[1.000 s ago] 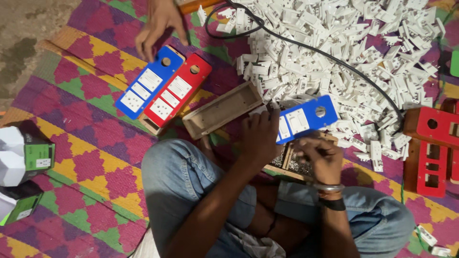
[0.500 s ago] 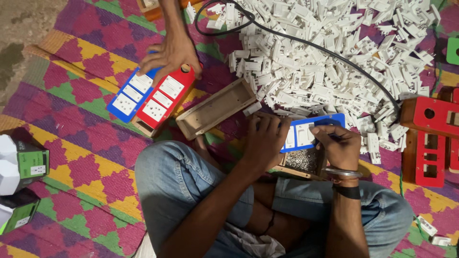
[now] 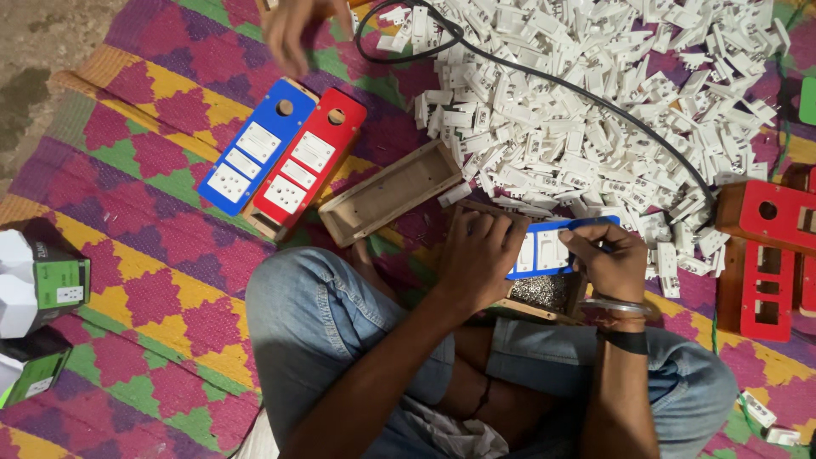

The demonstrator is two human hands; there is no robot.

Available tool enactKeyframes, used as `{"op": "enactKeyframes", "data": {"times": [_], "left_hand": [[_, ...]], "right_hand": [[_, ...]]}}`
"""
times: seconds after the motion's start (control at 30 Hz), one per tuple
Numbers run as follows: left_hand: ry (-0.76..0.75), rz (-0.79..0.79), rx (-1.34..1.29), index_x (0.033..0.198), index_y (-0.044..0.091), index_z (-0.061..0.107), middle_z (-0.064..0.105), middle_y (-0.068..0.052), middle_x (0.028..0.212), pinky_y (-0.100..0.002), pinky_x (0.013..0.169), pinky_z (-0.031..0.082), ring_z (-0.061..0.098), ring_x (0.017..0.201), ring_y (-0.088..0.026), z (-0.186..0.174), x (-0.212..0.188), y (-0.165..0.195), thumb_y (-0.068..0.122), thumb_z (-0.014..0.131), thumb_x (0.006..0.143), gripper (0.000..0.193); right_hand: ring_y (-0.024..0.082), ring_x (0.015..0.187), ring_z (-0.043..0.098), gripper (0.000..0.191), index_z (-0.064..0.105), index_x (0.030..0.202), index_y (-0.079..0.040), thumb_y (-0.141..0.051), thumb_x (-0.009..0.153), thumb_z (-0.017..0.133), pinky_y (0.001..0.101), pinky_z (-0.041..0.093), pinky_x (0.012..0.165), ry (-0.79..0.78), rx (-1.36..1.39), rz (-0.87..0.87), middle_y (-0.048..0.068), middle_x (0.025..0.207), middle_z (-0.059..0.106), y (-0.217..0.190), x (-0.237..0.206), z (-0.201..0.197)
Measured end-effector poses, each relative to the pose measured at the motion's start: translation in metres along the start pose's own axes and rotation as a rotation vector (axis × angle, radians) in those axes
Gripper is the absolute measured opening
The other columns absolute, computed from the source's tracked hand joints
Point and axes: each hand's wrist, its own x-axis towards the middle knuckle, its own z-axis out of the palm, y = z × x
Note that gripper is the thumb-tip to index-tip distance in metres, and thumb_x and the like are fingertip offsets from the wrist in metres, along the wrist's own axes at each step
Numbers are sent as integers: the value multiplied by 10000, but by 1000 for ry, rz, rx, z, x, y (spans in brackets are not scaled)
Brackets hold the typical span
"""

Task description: The person sits on a mat and assembles electrical socket boards by inserting white plastic socket modules into red and blue plastic frames. They use a screwdriver to secure the modules with screws from a wooden box, then place the completed boards aside.

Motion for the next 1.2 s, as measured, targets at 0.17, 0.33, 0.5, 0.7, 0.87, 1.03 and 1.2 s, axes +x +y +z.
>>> {"op": "enactKeyframes", "data": {"times": [0.17, 0.33, 0.5, 0.7, 0.87, 1.03, 1.2], "left_hand": [[-48, -16, -36, 1381, 55, 533, 559, -108, 1137, -522, 1069, 380, 535, 1124, -295, -2, 2, 2, 236, 918, 557, 927], [-42, -35, -11, 1392, 61, 533, 566, -114, 1140, -540, 1082, 360, 532, 1110, -311, -3, 4, 3, 246, 925, 532, 963], [-29, -15, -12, 1385, 41, 536, 566, -121, 1134, -569, 1094, 350, 532, 1100, -308, -1, 1, 0, 259, 932, 544, 954], [-29, 1, -9, 1382, 44, 541, 568, -90, 1090, -582, 1120, 347, 534, 1069, -286, 5, -2, -2, 232, 928, 574, 916], [-89, -26, -57, 1371, 47, 568, 586, -88, 1112, -539, 1034, 372, 544, 1080, -277, 7, 0, 1, 218, 922, 530, 929], [-78, -15, -60, 1353, 64, 566, 581, -84, 1090, -534, 1067, 378, 546, 1081, -284, 3, 0, 2, 214, 924, 539, 901], [-134, -42, -93, 1405, 53, 538, 574, -102, 1136, -515, 1050, 391, 548, 1124, -294, 6, -1, 5, 240, 924, 562, 946]], "right_hand": [[31, 640, 526, 230, 767, 1068, 11, -58, 866, 854, 195, 397, 555, -34, -111, -209, -27, 792, 618, -2, 0, -4], [48, 524, 509, 270, 760, 1212, -41, -143, 965, 719, 218, 365, 469, -143, -87, -17, -31, 683, 632, -14, -1, -11], [53, 517, 487, 342, 730, 1274, -27, -147, 954, 729, 233, 374, 467, -198, -206, -90, -7, 656, 566, -24, -3, -7], [73, 505, 527, 337, 671, 1285, 14, -142, 987, 655, 253, 416, 464, -233, -167, 0, 1, 666, 594, -19, -2, -3], [78, 547, 540, 260, 672, 1200, 37, -119, 994, 644, 248, 427, 494, -277, -214, -66, 1, 689, 595, -14, 1, -10], [90, 554, 546, 259, 666, 1190, 9, -107, 959, 672, 262, 431, 490, -303, -279, -85, 25, 702, 586, -18, -3, -13], [91, 593, 606, 205, 694, 1119, 5, -93, 939, 700, 273, 468, 540, -173, -516, -235, 37, 718, 664, -19, -4, -6]]}}
